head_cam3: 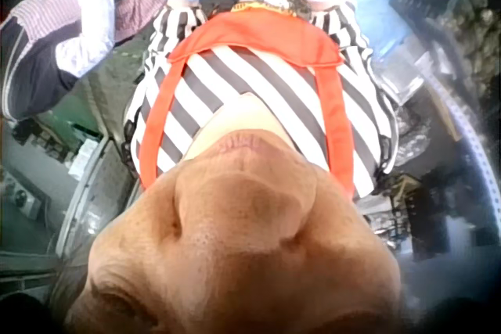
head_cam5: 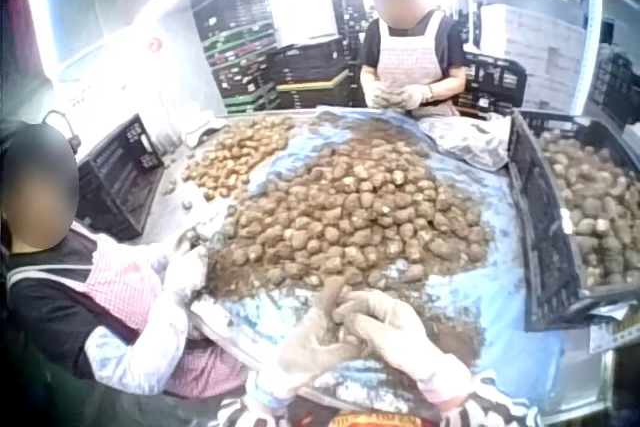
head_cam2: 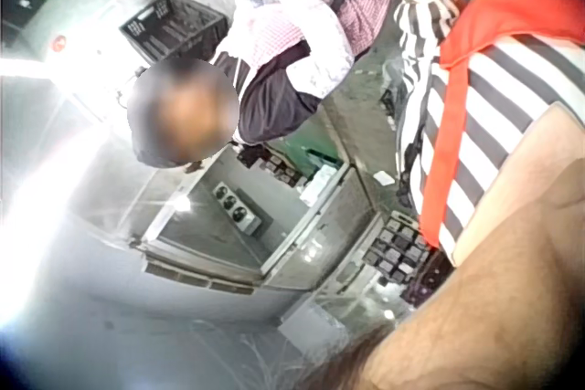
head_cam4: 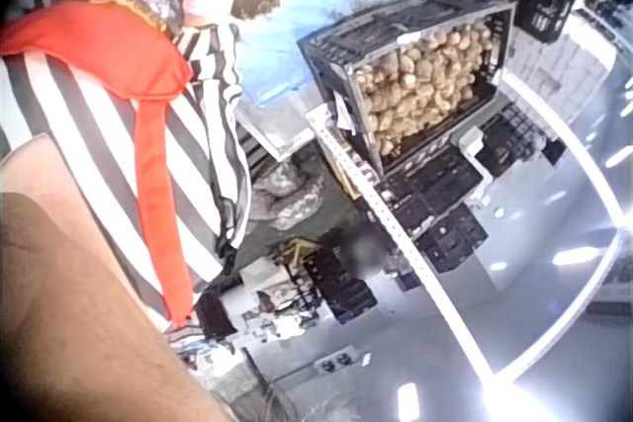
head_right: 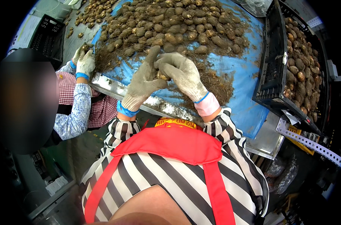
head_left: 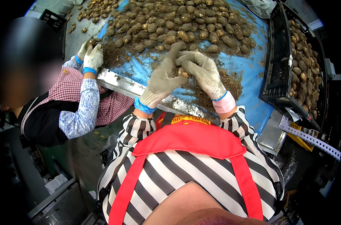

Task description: The person, wearing gloves, sorts and cleans small tubers by hand on a sorting table, removing dirt and placing them into a crate.

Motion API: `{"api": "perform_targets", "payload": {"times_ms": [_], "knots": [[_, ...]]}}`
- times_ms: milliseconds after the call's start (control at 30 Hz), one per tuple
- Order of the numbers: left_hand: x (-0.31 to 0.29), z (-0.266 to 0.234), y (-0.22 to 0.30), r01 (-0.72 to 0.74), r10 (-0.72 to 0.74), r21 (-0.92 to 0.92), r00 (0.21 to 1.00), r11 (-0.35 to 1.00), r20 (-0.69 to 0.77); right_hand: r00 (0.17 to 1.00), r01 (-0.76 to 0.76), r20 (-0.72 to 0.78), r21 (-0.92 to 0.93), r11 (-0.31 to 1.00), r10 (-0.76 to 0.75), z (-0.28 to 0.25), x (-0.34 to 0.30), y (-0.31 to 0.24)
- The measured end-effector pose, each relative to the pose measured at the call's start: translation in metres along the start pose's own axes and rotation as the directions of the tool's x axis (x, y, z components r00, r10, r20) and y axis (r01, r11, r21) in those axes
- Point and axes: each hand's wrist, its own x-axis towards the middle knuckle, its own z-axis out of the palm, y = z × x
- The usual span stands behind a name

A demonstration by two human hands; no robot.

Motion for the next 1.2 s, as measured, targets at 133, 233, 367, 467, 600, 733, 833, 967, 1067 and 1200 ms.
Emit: {"api": "perform_targets", "payload": {"times_ms": [133, 233, 367, 467, 600, 733, 833, 967, 1067, 1200], "knots": [[-0.006, 0.008, 0.0, 0.01, -0.006, -0.249, 1.0, 0.968, 0.018, 0.992, 0.013, -0.129, 0.039, 0.999, -0.008, -0.014, 0.023, 0.015], [-0.008, 0.011, 0.0, 0.021, -0.018, -0.417, 1.0, 0.909, 0.011, 0.967, 0.241, -0.127, 0.185, 0.953, -0.219, -0.033, 0.018, 0.022], [-0.006, 0.011, -0.003, 0.026, -0.012, -0.58, 1.0, 0.814, 0.027, 0.992, 0.105, 0.071, 0.0, 0.994, -0.105, -0.016, -0.003, -0.007], [-0.002, 0.017, -0.004, 0.05, -0.041, -0.563, 0.999, 0.825, 0.029, 0.969, 0.232, -0.125, 0.15, 0.961, -0.215, 0.01, -0.015, 0.005], [0.0, 0.022, -0.003, 0.064, -0.062, -0.576, 0.998, 0.815, 0.023, 0.977, 0.13, -0.185, 0.099, 0.986, -0.11, 0.002, 0.001, 0.018], [-0.001, 0.012, -0.018, 0.033, 0.014, -0.72, 0.998, 0.694, 0.06, 0.949, 0.069, -0.314, 0.322, 0.944, 0.038, -0.007, 0.019, 0.016], [0.002, 0.006, -0.023, 0.073, -0.015, -0.762, 0.996, 0.643, 0.082, 0.971, 0.16, -0.187, 0.062, 0.985, -0.146, -0.03, 0.018, 0.025], [0.0, 0.01, -0.03, 0.07, -0.108, -0.751, 0.994, 0.656, -0.002, 0.976, 0.196, -0.089, -0.022, 0.98, -0.198, -0.003, 0.002, -0.001], [0.002, 0.005, -0.047, 0.119, -0.12, -0.695, 0.992, 0.709, 0.048, 0.959, 0.206, -0.131, -0.292, 0.934, -0.252, 0.001, 0.002, 0.012], [-0.001, 0.009, -0.048, 0.106, -0.061, -0.691, 0.994, 0.715, 0.089, 0.966, 0.01, -0.256, -0.107, 0.994, -0.037, -0.004, 0.014, 0.023]]}}
